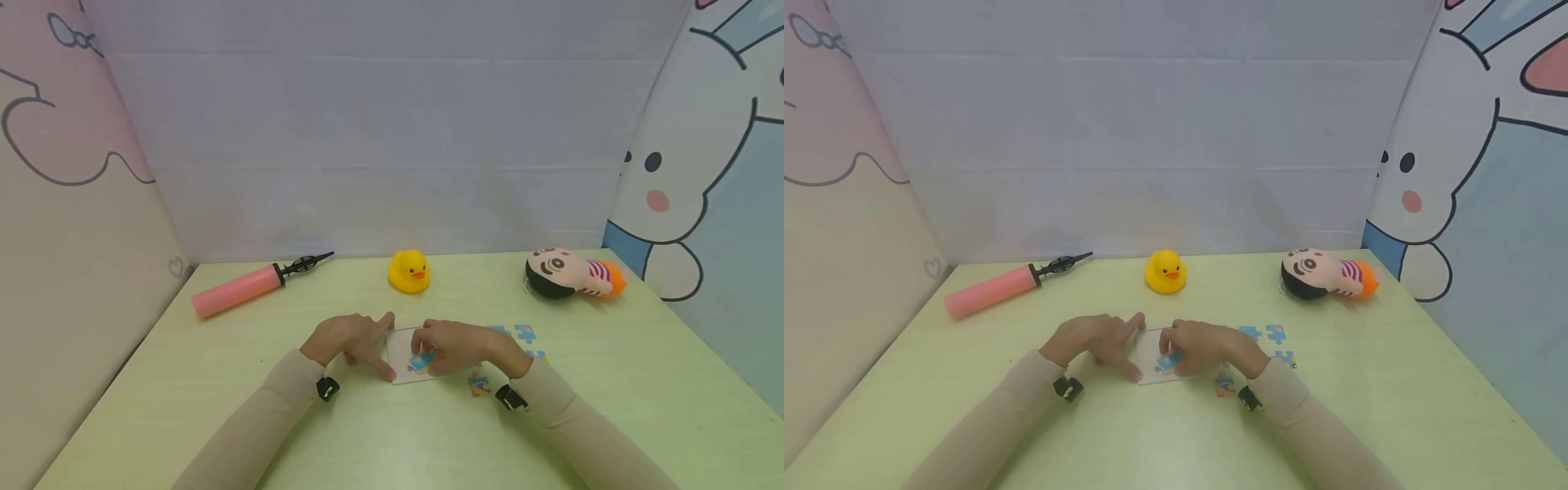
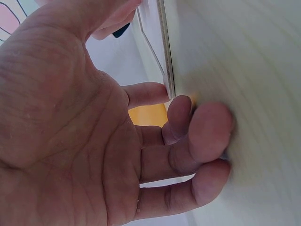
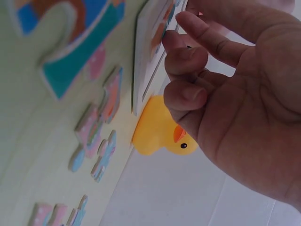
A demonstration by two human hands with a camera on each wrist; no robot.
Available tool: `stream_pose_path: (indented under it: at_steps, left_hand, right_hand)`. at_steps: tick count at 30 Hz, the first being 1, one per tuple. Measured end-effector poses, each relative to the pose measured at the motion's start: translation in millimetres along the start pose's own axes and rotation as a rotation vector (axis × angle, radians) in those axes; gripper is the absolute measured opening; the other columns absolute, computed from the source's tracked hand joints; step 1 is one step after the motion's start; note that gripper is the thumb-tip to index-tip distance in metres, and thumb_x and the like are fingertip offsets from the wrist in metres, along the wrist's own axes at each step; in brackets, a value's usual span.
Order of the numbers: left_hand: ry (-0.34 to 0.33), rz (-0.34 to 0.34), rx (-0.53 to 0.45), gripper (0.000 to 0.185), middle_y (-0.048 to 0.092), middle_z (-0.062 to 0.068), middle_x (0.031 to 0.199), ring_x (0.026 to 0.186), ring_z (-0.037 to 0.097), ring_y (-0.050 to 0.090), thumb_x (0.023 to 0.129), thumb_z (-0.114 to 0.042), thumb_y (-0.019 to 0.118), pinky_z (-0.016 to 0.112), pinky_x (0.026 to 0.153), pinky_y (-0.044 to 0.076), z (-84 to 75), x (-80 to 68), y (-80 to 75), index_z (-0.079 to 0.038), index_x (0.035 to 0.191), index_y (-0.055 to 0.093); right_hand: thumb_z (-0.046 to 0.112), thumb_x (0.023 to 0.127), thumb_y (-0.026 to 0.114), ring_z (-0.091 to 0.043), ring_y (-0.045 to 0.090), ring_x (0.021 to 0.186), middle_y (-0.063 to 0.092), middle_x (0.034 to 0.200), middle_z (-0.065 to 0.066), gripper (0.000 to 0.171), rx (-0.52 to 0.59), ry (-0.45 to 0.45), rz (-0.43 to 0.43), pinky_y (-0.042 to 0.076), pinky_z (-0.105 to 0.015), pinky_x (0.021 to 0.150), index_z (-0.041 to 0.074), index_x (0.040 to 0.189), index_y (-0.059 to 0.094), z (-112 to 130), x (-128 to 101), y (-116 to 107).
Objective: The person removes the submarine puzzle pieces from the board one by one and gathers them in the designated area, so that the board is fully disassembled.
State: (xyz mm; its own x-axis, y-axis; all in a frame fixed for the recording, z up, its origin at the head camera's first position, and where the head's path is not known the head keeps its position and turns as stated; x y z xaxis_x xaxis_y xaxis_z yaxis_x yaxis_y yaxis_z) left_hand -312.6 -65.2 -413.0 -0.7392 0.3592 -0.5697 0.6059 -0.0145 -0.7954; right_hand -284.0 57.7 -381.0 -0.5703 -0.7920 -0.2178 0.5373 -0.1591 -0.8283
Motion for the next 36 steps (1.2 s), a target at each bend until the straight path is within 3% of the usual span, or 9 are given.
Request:
stream_pose_path:
  at_steps: [22, 31, 36]
  left_hand:
    - [-0.009, 0.004, 0.022, 0.090, 0.051, 0.004, 0.074, 0.051, 0.020, 0.051, 0.070, -0.067, 0.081, 0.032, 0.055, 0.037, -1.1, -0.1, -2.0, -0.030, 0.137, 0.034]
    - [-0.027, 0.002, 0.016, 0.088, 0.054, 0.005, 0.078, 0.053, 0.020, 0.052, 0.070, -0.067, 0.081, 0.032, 0.056, 0.038, 0.2, -1.3, -0.4, -0.031, 0.135, 0.034]
    - [-0.023, -0.004, 0.015, 0.088, 0.055, 0.005, 0.078, 0.053, 0.021, 0.053, 0.070, -0.066, 0.081, 0.032, 0.055, 0.038, -0.9, -3.1, -0.8, -0.030, 0.135, 0.035]
  right_hand:
    - [0.013, 0.089, 0.075, -0.014, 0.048, 0.081, 0.050, 0.091, 0.002, 0.021, -0.057, 0.053, -0.031, 0.044, -0.027, 0.075, 0.012, 0.104, 0.060, 2.1, 5.8, 9.6]
    - [0.011, 0.091, 0.074, -0.016, 0.046, 0.084, 0.048, 0.092, 0.000, 0.022, -0.009, 0.124, -0.029, 0.042, -0.030, 0.075, 0.015, 0.099, 0.054, -0.4, 6.0, 13.0]
    - [0.009, 0.091, 0.072, -0.017, 0.044, 0.082, 0.047, 0.090, -0.002, 0.025, -0.003, 0.097, -0.030, 0.038, -0.029, 0.071, 0.015, 0.097, 0.049, 1.5, 5.1, 11.8]
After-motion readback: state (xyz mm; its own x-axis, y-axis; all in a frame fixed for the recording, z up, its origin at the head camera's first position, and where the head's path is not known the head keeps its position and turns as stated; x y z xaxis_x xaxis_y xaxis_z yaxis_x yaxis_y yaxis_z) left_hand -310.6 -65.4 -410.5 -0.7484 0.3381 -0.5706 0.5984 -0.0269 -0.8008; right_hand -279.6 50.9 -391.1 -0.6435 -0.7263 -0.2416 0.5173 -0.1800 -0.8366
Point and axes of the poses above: each hand's wrist, its own x-axis towards the middle knuckle, its own y-axis out of the palm, z = x × y, the point moved 9 cm from there along x, towards the middle knuckle
